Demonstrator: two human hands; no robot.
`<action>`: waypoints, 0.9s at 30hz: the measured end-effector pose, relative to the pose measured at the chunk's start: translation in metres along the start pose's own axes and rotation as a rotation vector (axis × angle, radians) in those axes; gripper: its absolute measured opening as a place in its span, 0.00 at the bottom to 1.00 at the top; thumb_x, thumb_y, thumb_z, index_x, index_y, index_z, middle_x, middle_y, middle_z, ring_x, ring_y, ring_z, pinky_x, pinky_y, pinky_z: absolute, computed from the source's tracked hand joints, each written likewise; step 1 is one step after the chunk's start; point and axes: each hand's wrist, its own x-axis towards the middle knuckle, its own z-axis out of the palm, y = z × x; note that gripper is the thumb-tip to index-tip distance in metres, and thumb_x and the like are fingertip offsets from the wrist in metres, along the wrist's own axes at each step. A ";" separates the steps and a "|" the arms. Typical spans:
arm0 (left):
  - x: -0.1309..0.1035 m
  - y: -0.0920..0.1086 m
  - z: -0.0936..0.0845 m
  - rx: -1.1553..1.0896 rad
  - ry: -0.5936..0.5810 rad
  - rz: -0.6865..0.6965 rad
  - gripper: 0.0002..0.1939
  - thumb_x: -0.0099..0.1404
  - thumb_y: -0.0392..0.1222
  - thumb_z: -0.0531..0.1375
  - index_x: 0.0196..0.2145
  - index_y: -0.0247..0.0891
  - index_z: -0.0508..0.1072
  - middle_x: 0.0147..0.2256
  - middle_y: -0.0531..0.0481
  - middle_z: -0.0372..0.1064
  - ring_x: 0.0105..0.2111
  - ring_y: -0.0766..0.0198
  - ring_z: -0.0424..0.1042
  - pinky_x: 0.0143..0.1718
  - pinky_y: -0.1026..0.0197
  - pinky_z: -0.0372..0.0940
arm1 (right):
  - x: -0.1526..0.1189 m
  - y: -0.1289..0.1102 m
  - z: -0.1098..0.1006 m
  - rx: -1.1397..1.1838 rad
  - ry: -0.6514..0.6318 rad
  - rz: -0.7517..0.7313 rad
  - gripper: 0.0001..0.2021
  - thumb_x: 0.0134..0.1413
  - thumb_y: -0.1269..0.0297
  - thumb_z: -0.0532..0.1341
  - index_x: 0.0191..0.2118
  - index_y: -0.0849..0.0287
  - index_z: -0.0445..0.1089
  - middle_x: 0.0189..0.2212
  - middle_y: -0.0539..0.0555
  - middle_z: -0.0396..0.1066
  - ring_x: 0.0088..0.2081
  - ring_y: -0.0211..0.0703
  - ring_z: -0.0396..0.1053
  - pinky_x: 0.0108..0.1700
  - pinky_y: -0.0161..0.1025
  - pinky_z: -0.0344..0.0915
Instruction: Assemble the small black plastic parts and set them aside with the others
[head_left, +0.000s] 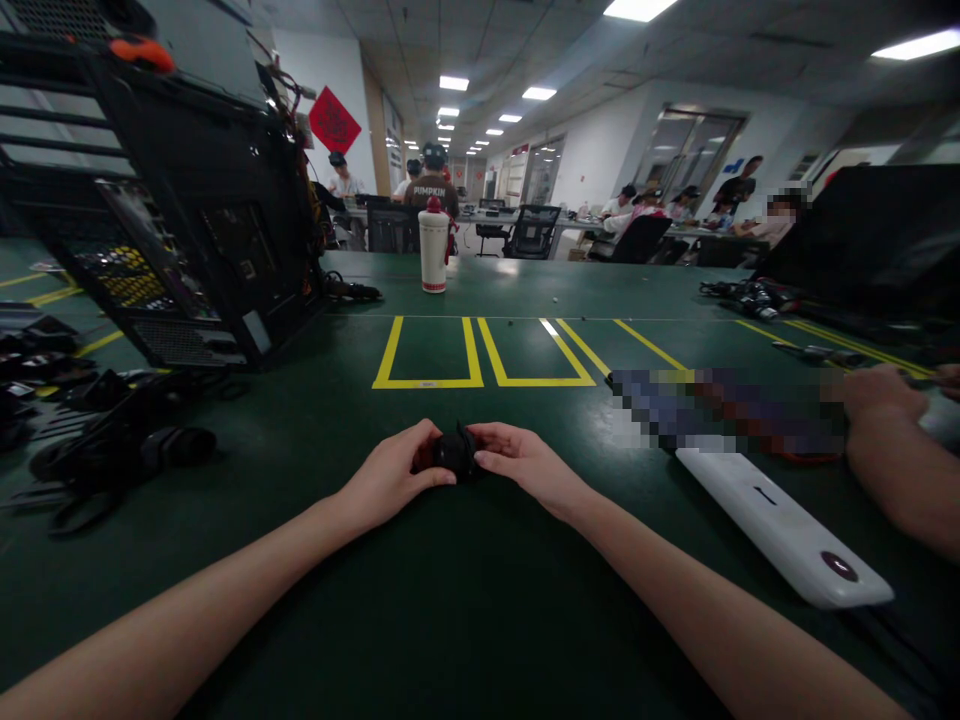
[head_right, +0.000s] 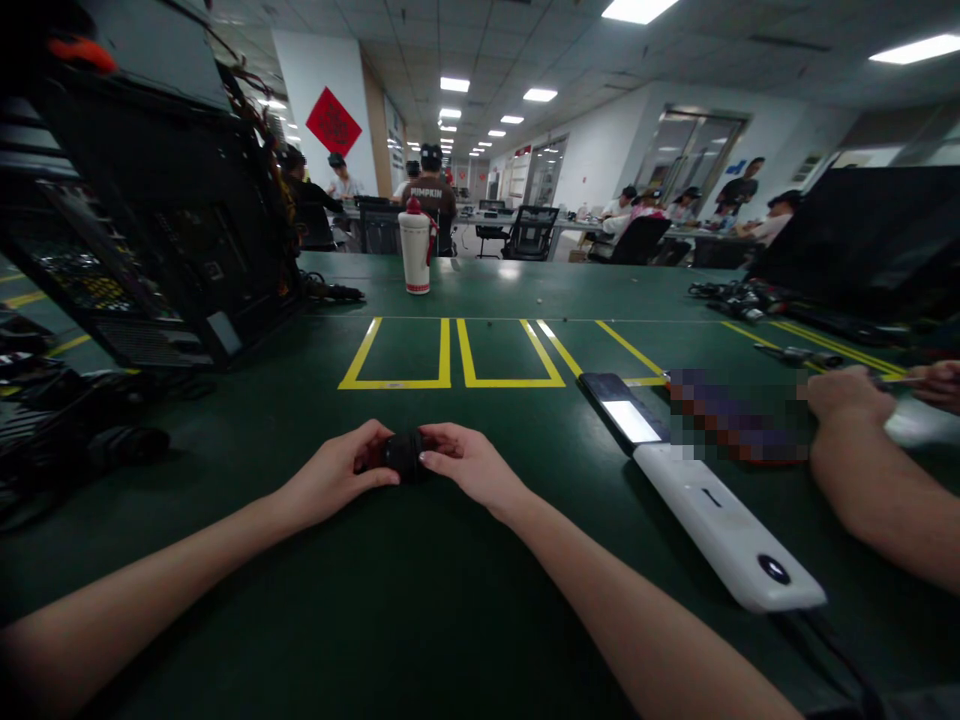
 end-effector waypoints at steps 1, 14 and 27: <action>0.000 0.000 0.000 0.007 0.006 0.006 0.16 0.54 0.49 0.55 0.38 0.41 0.60 0.36 0.52 0.62 0.32 0.65 0.63 0.30 0.62 0.59 | 0.000 0.000 0.000 -0.008 -0.007 0.002 0.20 0.45 0.70 0.57 0.48 0.58 0.59 0.42 0.54 0.64 0.41 0.38 0.63 0.47 0.43 0.58; -0.004 0.011 -0.001 0.065 0.028 -0.058 0.17 0.54 0.51 0.54 0.38 0.40 0.59 0.37 0.49 0.61 0.31 0.63 0.63 0.28 0.61 0.60 | -0.001 -0.002 -0.002 -0.025 -0.071 0.019 0.26 0.42 0.75 0.58 0.51 0.57 0.55 0.39 0.53 0.63 0.37 0.36 0.62 0.43 0.41 0.60; -0.003 0.005 0.012 0.204 0.049 -0.023 0.26 0.53 0.55 0.54 0.45 0.40 0.56 0.41 0.46 0.60 0.32 0.61 0.65 0.30 0.58 0.61 | -0.003 -0.002 -0.001 -0.066 -0.064 -0.037 0.24 0.47 0.72 0.55 0.52 0.53 0.54 0.41 0.52 0.62 0.38 0.36 0.62 0.44 0.41 0.59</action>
